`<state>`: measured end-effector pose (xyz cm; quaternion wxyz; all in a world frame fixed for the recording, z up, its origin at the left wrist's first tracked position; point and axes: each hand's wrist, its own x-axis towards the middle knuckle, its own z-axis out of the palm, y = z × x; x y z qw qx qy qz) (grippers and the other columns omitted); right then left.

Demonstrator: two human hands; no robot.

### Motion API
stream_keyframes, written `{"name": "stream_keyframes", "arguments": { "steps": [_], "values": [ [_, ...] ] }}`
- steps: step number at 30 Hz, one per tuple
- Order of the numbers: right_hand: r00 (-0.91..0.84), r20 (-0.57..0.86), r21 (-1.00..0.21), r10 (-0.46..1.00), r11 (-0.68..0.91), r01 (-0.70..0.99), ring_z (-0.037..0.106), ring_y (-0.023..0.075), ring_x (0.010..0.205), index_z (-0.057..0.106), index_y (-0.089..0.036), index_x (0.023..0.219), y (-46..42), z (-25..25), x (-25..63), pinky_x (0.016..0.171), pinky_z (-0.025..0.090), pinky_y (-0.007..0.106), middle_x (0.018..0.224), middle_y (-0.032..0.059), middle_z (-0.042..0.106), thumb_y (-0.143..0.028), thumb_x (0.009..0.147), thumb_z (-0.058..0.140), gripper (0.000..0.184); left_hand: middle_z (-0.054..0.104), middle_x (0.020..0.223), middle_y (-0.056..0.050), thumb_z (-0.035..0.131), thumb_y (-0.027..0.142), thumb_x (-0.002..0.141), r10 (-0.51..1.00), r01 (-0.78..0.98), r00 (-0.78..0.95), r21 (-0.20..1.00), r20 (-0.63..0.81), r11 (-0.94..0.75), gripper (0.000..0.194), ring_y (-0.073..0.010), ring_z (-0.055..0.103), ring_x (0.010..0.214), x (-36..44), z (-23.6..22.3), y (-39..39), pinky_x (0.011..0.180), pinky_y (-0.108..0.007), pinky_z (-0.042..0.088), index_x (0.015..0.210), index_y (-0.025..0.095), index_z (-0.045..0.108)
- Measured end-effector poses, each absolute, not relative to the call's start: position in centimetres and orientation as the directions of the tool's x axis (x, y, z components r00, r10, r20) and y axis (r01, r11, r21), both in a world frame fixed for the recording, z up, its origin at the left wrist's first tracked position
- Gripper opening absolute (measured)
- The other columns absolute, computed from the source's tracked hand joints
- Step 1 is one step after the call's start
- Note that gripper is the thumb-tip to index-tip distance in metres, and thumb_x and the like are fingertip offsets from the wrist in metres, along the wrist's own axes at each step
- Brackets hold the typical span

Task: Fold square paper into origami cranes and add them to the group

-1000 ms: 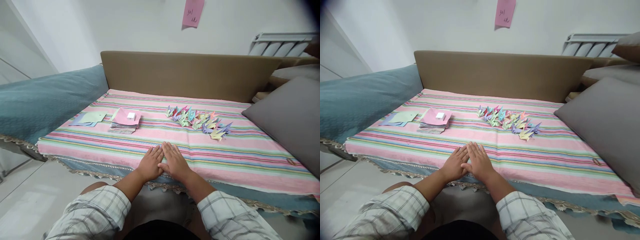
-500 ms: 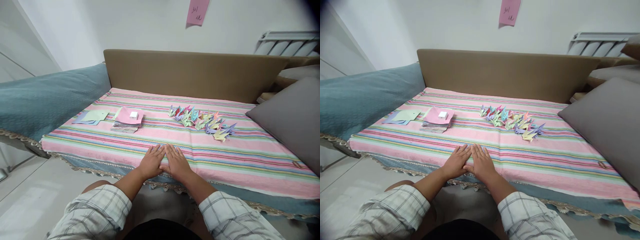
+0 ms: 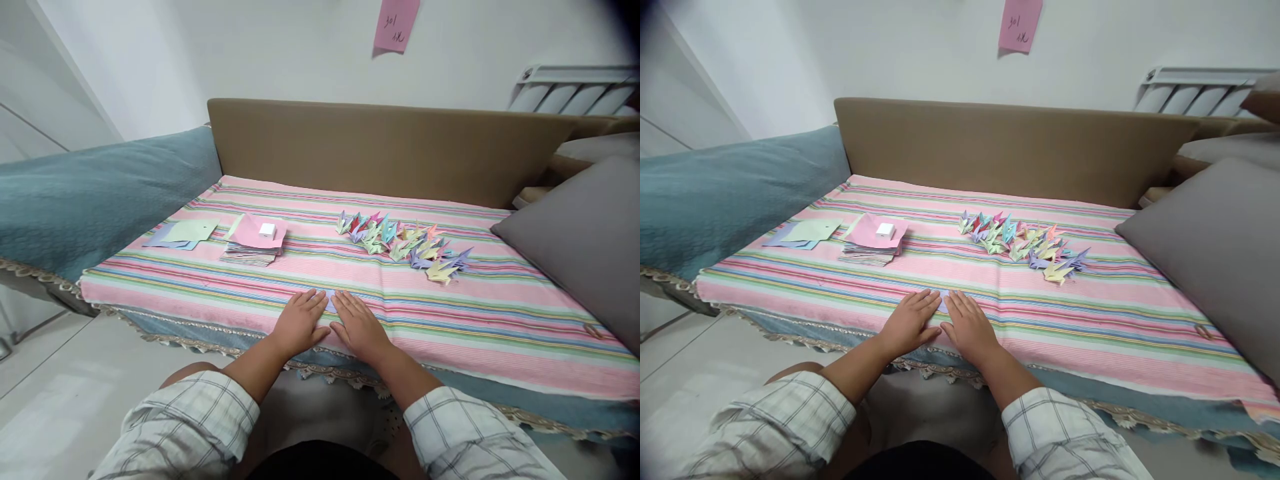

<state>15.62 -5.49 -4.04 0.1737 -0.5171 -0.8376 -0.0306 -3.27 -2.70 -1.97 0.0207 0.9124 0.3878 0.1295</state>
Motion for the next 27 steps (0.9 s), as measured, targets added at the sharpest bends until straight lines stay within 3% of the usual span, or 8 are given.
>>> {"name": "stream_keyframes", "arguments": {
  "steps": [4,8,12,16,19,23,25,27],
  "values": [
    [-0.404,0.338,-0.159,0.85,0.475,0.865,0.04,0.0264,0.126,0.048,-0.012,0.13,-5.6,-3.3,15.6,0.105,0.031,0.044,0.136,0.0118,0.048,-0.034,0.088,0.046,0.047,0.056,0.128,-0.007,0.064,0.049,0.075,0.705,0.705,0.656,0.115,0.269,-0.7,0.055,-0.0285,0.05,0.114,-3.1,-1.4,-2.2,0.097,-0.047,0.034,0.122,0.023,0.055],
    [-0.438,0.343,-0.175,0.831,0.514,0.84,0.046,0.0259,0.118,0.05,-0.015,0.127,-5.8,-2.3,15.8,0.102,0.033,0.043,0.13,0.0106,0.054,-0.033,0.088,0.047,0.043,0.066,0.113,-0.006,0.063,0.045,0.077,0.676,0.677,0.681,0.107,0.281,-0.728,0.042,-0.024,0.057,0.099,-3.1,-0.6,-1.8,0.087,-0.04,0.04,0.113,0.024,0.061],
    [-0.415,0.362,-0.227,0.834,0.511,0.829,0.051,0.023,0.111,0.05,-0.016,0.125,-5.7,-1.9,16.2,0.098,0.037,0.04,0.121,0.0109,0.059,-0.026,0.087,0.049,0.039,0.069,0.096,-0.005,0.052,0.039,0.085,0.637,0.64,0.707,0.104,0.308,-0.761,0.024,-0.0205,0.06,0.089,-3.1,0.1,-1.6,0.081,-0.036,0.041,0.096,0.022,0.066],
    [-0.389,0.375,-0.302,0.842,0.507,0.807,0.054,0.0217,0.107,0.056,-0.018,0.115,-5.5,-1.9,16.4,0.094,0.041,0.036,0.115,0.0089,0.063,-0.026,0.087,0.049,0.03,0.07,0.081,-0.004,0.044,0.033,0.09,0.652,0.651,0.671,0.142,0.352,-0.746,0.027,-0.0181,0.062,0.08,-2.8,0.7,-1.7,0.084,-0.036,0.039,0.086,0.021,0.067],
    [-0.312,0.379,-0.39,0.871,0.456,0.8,0.058,0.0205,0.098,0.062,-0.02,0.106,-5.2,-1.5,16.4,0.086,0.044,0.033,0.103,0.0069,0.067,-0.025,0.089,0.045,0.025,0.07,0.08,-0.004,0.043,0.035,0.09,0.71,0.676,0.61,0.238,0.351,-0.698,0.029,-0.018,0.062,0.078,-2.5,0.8,-1.7,0.079,-0.033,0.042,0.085,0.021,0.068],
    [-0.198,0.319,-0.611,0.927,0.361,0.704,0.061,0.0181,0.085,0.066,-0.021,0.093,-4.4,-0.4,16.7,0.075,0.045,0.028,0.09,0.0026,0.068,-0.026,0.085,0.05,0.019,0.071,0.082,-0.002,0.043,0.036,0.089,0.82,0.644,0.482,0.51,0.308,-0.57,0.03,-0.0162,0.063,0.077,-2.1,0.4,-1.1,0.07,-0.027,0.046,0.088,0.021,0.069],
    [-0.134,0.219,-0.756,0.967,0.254,0.603,0.061,0.0162,0.078,0.066,-0.02,0.092,-3.8,0.0,17.1,0.069,0.046,0.025,0.086,0.0011,0.069,-0.027,0.081,0.053,0.018,0.071,0.091,-0.003,0.046,0.037,0.088,0.879,0.625,0.349,0.618,0.326,-0.477,0.028,-0.0166,0.064,0.083,-2.0,0.2,-0.6,0.072,-0.027,0.049,0.098,0.02,0.067],
    [-0.097,0.041,-0.867,0.994,0.084,0.491,0.059,0.0129,0.064,0.066,-0.018,0.093,-3.1,0.1,17.6,0.057,0.045,0.022,0.076,0.0004,0.067,-0.028,0.08,0.053,0.02,0.068,0.106,-0.004,0.048,0.036,0.086,0.897,0.631,0.221,0.645,0.383,-0.431,0.033,-0.0183,0.063,0.094,-2.0,0.2,-0.3,0.08,-0.03,0.05,0.111,0.02,0.061]
  ]
}}
